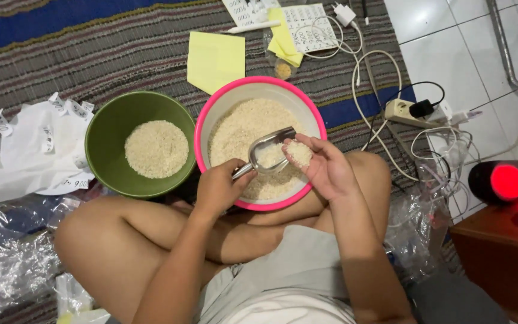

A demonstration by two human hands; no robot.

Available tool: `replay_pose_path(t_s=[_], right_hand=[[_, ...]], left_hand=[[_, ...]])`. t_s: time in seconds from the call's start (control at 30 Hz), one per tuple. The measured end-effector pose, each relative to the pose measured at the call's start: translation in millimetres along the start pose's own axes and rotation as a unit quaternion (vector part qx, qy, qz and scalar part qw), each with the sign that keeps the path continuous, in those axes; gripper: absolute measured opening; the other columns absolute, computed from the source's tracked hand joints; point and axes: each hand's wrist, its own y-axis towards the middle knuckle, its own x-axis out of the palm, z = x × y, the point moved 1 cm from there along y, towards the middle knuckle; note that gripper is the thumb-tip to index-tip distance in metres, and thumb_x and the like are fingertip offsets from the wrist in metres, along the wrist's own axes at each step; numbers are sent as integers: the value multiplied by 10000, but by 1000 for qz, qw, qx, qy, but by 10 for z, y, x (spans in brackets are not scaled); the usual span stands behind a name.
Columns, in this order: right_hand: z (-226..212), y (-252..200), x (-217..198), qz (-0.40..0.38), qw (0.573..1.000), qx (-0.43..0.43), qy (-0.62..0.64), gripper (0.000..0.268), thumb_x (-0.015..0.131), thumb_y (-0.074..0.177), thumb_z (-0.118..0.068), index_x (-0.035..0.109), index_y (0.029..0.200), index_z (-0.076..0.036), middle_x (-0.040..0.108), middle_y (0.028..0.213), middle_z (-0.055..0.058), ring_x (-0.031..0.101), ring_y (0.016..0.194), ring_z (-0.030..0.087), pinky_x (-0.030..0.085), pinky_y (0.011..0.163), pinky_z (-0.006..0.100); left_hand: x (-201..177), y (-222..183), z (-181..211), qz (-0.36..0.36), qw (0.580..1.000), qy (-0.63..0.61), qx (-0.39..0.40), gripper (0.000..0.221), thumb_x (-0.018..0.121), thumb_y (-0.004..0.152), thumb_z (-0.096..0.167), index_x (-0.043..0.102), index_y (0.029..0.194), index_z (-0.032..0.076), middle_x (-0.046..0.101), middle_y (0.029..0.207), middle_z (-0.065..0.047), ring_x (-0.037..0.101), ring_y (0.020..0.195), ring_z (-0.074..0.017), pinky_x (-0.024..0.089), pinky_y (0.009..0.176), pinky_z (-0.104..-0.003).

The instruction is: The person transfers rice from one bowl to another using a metal scoop and their hands, scooping rice with one hand and pouring it into the scoop held in the other hand, then pouring the scooped rice into the destination bowl.

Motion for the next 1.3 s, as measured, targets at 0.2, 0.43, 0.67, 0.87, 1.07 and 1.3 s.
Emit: replay_pose_path(t_s=[0.2, 0.43, 0.67, 0.87, 1.07, 1.3], right_hand=[[-53, -14, 1, -3, 1000, 3, -10, 546, 512, 961, -233, 493, 1403, 86, 535, 1400, 338, 572, 1283, 413, 477, 1089, 518], [-184, -75, 16, -17, 1000, -18, -8, 559, 502, 956, -210, 452, 1413, 109, 469, 1445, 381, 529, 1324, 447, 431, 1139, 551], [-150, -35, -20, 0, 1000, 9, 1, 541, 529, 946, -228, 514, 1389, 81, 541, 1403, 338, 589, 1274, 415, 493, 1094, 502], [220, 240, -355, -1, 998, 60, -4, 550, 531, 954, -237, 495, 1407, 74, 541, 1404, 328, 590, 1259, 426, 488, 1081, 519], [231, 307, -405, -6, 996, 83, -25, 529, 546, 946, -264, 559, 1388, 27, 639, 1272, 271, 665, 1155, 389, 559, 1000, 470], [233, 397, -614, -2, 997, 77, -13, 526, 552, 945, -243, 551, 1390, 38, 592, 1350, 301, 618, 1221, 420, 496, 1068, 511]], left_hand=[[-4, -17, 2, 8, 1000, -2, -3, 283, 730, 884, 432, 764, 1083, 233, 772, 803, -117, 754, 885, -344, 572, 770, -411], [-112, -48, 16, 11, 999, 3, -34, 306, 717, 883, 487, 766, 1093, 270, 771, 800, -95, 753, 903, -326, 573, 793, -402], [-406, -124, -21, 67, 994, -28, -86, 286, 749, 875, 475, 773, 1101, 302, 762, 797, -109, 746, 885, -340, 567, 793, -403], [-544, -245, 61, 93, 986, -101, -99, 222, 796, 855, 410, 797, 1039, 286, 740, 717, -71, 714, 722, -211, 548, 709, -323], [-588, -476, 339, 70, 984, -141, -85, 203, 802, 845, 274, 823, 1031, 197, 709, 678, -83, 597, 654, -163, 490, 635, -288], [-580, -462, 314, 109, 978, -154, -89, 211, 824, 839, 259, 825, 1032, 175, 685, 651, -79, 586, 640, -145, 473, 605, -265]])
